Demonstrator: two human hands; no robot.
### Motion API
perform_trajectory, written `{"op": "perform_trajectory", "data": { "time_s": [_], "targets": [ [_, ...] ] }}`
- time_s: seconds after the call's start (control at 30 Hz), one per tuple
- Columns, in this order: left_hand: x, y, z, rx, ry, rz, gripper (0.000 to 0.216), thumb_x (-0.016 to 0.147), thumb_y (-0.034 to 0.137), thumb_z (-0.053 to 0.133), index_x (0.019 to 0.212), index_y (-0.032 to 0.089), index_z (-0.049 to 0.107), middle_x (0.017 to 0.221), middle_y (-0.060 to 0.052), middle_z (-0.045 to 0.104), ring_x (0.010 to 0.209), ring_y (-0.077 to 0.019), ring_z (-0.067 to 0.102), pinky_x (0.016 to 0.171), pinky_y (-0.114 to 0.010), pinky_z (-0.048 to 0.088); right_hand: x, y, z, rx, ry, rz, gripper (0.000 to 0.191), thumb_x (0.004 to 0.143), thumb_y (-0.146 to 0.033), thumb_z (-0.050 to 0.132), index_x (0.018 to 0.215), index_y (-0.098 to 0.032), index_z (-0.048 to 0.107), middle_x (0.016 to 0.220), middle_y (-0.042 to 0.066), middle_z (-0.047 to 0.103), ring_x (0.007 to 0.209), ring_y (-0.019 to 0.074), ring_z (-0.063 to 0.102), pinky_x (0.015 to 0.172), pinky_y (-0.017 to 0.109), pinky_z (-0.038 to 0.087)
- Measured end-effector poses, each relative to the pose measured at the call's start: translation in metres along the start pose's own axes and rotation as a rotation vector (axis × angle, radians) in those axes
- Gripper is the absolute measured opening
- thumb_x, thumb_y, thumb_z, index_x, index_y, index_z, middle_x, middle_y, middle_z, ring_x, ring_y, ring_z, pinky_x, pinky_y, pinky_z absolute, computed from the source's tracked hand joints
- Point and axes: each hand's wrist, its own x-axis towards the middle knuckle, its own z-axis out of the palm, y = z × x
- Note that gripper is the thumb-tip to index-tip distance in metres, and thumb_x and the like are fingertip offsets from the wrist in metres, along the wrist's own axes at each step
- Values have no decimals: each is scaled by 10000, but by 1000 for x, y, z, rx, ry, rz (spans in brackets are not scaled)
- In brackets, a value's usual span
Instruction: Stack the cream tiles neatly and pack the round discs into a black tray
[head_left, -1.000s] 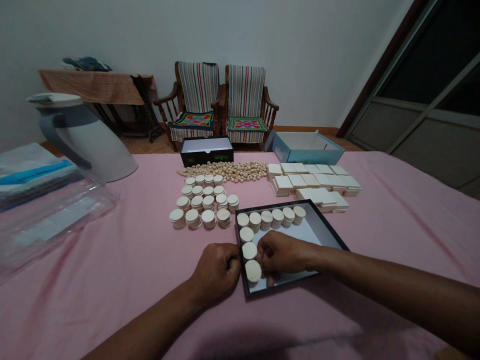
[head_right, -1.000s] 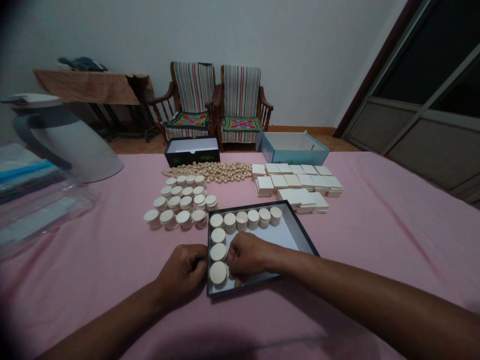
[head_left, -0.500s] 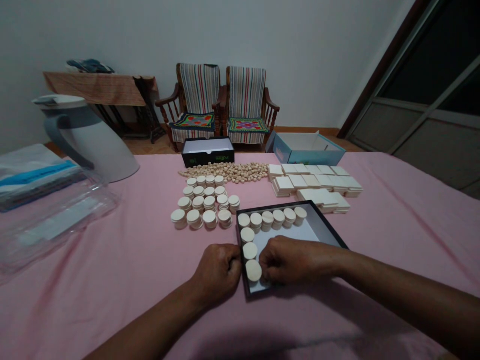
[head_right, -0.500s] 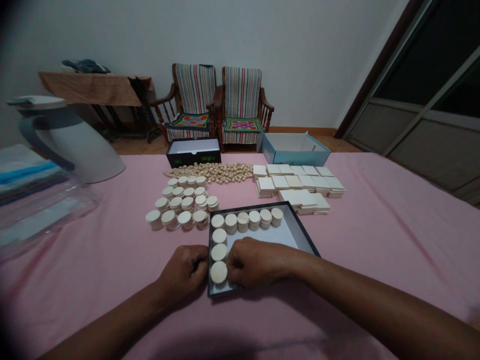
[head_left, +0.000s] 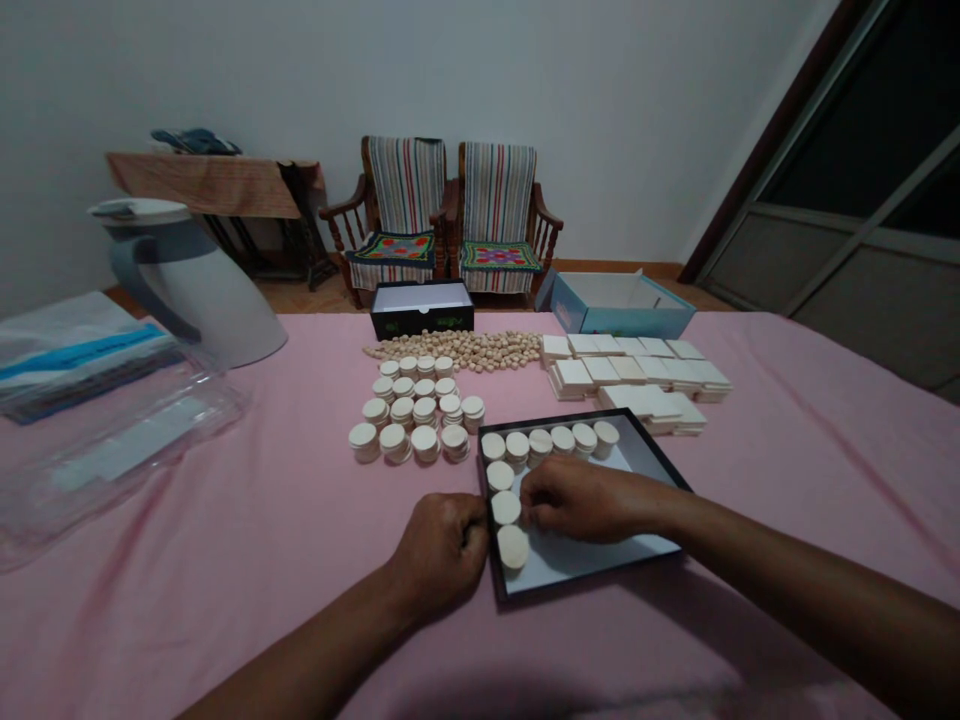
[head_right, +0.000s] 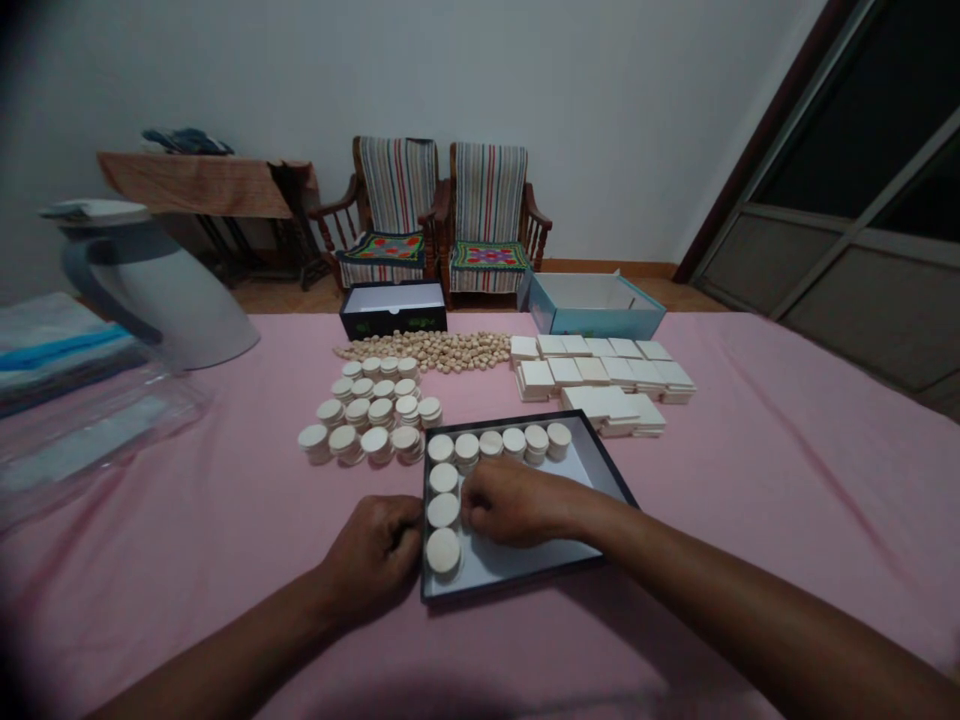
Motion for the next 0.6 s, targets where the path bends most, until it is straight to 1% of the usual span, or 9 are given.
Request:
{"op": "perform_trajectory", "data": {
  "time_s": [0.07, 0.13, 0.17, 0.23, 0.37, 0.47, 0.53, 0.6],
  "targets": [
    [0, 0, -1, -9, 12, -11, 191, 667, 46, 417, 526, 167, 373, 480, 37, 412, 438, -74, 387, 477, -224, 235, -4, -3, -11, -23, -13, 25, 160, 686, -96, 479, 669, -130, 635, 632, 20, 619, 575, 101, 501, 527, 210, 297],
    [0, -2, -2, -29, 54, -32, 203, 690, 54, 412, 529, 169, 368, 491, 37, 412, 459, -78, 390, 485, -221, 245, -5, -5, -24, -37, -11, 22, 175, 714, -107, 477, 703, -129, 650, 654, 27, 642, 572, 103, 512, 525, 212, 304],
    [0, -3, -3, -46, 86, -50, 209, 705, 61, 408, 530, 170, 373, 496, 36, 416, 470, -82, 395, 492, -220, 254, -4, -4, -32, -49, 6, 12, 181, 728, -113, 477, 719, -130, 657, 663, 28, 650, 572, 105, 517, 528, 213, 310],
    [1, -7, -5, -109, 155, -105, 217, 730, 78, 399, 534, 171, 403, 504, 32, 435, 489, -90, 411, 503, -218, 277, 4, -2, -45, -96, 85, -5, 190, 744, -122, 483, 758, -132, 672, 688, 32, 664, 594, 113, 535, 552, 218, 332],
    [7, -15, -7, -337, 244, -255, 217, 718, 105, 384, 524, 173, 450, 492, 20, 481, 485, -104, 445, 489, -213, 315, 35, 6, -62, -198, 257, -9, 211, 727, -111, 524, 868, -122, 681, 805, 57, 692, 692, 135, 581, 625, 225, 384],
    [11, -18, -9, -478, 291, -309, 201, 694, 122, 376, 514, 182, 443, 465, 20, 479, 460, -113, 449, 466, -214, 328, 64, 7, -67, -242, 317, 23, 254, 712, -126, 559, 943, -97, 663, 876, 84, 697, 751, 149, 605, 658, 230, 414],
    [13, -17, -10, -500, 302, -312, 194, 686, 130, 377, 515, 182, 451, 460, 19, 485, 453, -115, 451, 463, -217, 335, 82, 4, -69, -269, 288, 52, 303, 701, -154, 589, 990, -90, 652, 935, 99, 696, 791, 164, 617, 671, 235, 431],
    [13, -16, -10, -482, 301, -305, 194, 682, 130, 380, 513, 179, 461, 465, 15, 497, 458, -115, 458, 469, -216, 340, 97, -1, -71, -311, 185, 102, 353, 680, -196, 632, 1015, -86, 649, 986, 119, 689, 829, 189, 625, 677, 246, 447]
  ]
}}
